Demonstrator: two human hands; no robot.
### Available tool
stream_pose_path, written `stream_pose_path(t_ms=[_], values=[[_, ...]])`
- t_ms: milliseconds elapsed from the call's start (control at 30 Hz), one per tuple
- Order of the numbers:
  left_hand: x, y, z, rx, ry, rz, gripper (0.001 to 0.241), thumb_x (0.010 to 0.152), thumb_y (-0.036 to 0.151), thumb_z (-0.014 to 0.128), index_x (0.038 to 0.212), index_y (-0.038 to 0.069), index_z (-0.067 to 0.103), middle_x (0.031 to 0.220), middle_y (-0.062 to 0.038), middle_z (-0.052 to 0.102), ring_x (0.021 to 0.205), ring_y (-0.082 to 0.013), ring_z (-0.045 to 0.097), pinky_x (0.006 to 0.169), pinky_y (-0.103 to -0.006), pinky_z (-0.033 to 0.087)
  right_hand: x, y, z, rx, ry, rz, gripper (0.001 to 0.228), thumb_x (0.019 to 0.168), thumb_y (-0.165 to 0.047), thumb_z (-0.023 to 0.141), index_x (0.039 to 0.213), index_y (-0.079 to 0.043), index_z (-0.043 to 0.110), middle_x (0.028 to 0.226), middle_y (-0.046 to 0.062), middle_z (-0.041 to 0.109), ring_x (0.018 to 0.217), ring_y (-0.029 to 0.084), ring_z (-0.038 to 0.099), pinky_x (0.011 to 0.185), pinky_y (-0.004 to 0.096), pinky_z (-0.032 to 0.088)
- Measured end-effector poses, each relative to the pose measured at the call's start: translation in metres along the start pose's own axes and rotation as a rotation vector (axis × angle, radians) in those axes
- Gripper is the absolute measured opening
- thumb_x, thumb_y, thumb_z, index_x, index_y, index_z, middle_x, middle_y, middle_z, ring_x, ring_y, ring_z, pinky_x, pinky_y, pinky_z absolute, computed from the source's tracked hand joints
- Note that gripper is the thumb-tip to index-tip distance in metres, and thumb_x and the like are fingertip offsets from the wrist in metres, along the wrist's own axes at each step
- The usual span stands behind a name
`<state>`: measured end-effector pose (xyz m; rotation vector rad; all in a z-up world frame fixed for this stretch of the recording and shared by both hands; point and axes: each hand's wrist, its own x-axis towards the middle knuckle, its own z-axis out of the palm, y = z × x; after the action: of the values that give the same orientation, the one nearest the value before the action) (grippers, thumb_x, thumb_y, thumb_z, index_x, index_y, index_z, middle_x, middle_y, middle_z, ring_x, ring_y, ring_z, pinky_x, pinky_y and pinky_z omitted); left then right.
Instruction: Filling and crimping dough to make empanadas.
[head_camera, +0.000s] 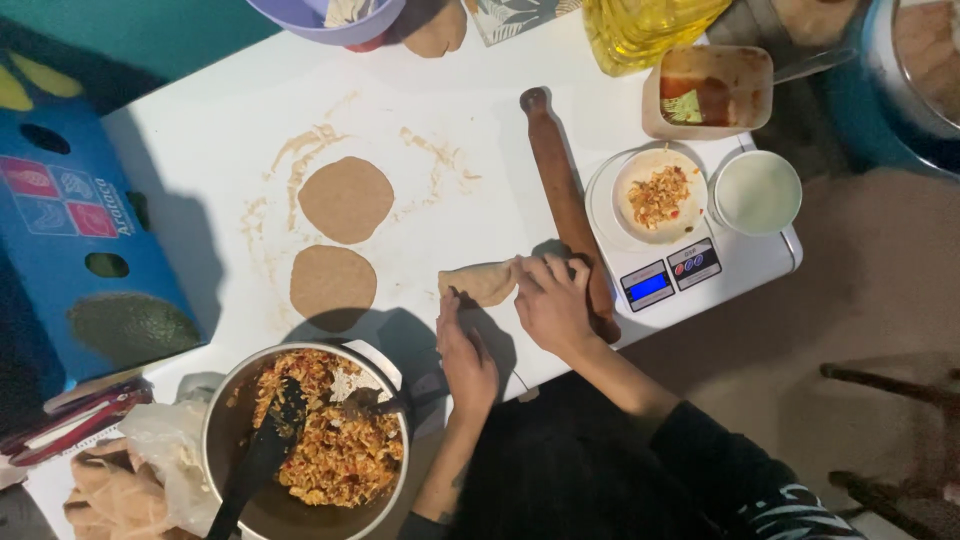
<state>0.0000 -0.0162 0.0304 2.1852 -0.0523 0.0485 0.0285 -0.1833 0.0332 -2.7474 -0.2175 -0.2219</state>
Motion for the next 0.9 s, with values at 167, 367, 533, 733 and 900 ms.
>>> stream_pose_path(t_ms=[167, 367, 533, 733, 900], values=[[0.031, 0.010, -0.010, 0.121, -0.022, 0.052, 0.066, 0.086, -0.011, 0.049, 0.151, -0.006, 0.037, 0.162, -0.030, 0.032, 0.150, -0.0476, 0.030, 0.123, -0.0529, 0.023, 0.008, 0.006, -0.005, -0.009, -0.030, -0.032, 0.051, 0.082, -0.019, 0.068, 0.131, -0.003, 0.064, 0.118, 0.007, 0.060, 0.118, 0.030, 0.051, 0.101, 0.056, 0.031], [0.013, -0.004, -0.010, 0.246, -0.050, 0.017, 0.065, 0.090, -0.005, 0.052, 0.152, -0.009, 0.032, 0.161, -0.031, 0.029, 0.150, -0.0478, 0.027, 0.122, -0.0567, 0.022, -0.016, -0.008, -0.002, 0.022, -0.046, -0.032, 0.058, 0.080, -0.018, 0.069, 0.135, 0.000, 0.061, 0.117, 0.008, 0.059, 0.116, 0.028, 0.051, 0.100, 0.055, 0.032], [-0.001, -0.001, -0.011, 0.142, -0.034, -0.086, 0.060, 0.094, -0.006, 0.049, 0.152, -0.010, 0.034, 0.163, -0.032, 0.028, 0.152, -0.0473, 0.026, 0.123, -0.0503, 0.026, -0.028, -0.018, 0.004, 0.000, -0.104, -0.031, 0.064, 0.080, -0.018, 0.068, 0.139, 0.005, 0.059, 0.113, 0.009, 0.057, 0.115, 0.026, 0.052, 0.098, 0.056, 0.031], [-0.008, -0.007, -0.016, 0.095, -0.018, -0.129, 0.060, 0.094, -0.008, 0.046, 0.152, -0.011, 0.032, 0.163, -0.032, 0.026, 0.151, -0.0468, 0.026, 0.122, -0.0479, 0.027, -0.032, -0.021, 0.012, -0.027, -0.117, -0.112, 0.059, 0.080, -0.018, 0.068, 0.136, 0.000, 0.059, 0.120, 0.007, 0.059, 0.117, 0.025, 0.052, 0.101, 0.056, 0.031], [-0.012, -0.012, -0.020, 0.017, 0.038, -0.116, 0.058, 0.098, -0.007, 0.043, 0.155, -0.010, 0.031, 0.164, -0.031, 0.027, 0.152, -0.0463, 0.030, 0.122, -0.0471, 0.031, -0.030, -0.021, 0.014, -0.020, -0.116, -0.194, 0.059, 0.079, -0.019, 0.068, 0.135, -0.003, 0.060, 0.120, 0.003, 0.061, 0.118, 0.022, 0.053, 0.102, 0.055, 0.031]])
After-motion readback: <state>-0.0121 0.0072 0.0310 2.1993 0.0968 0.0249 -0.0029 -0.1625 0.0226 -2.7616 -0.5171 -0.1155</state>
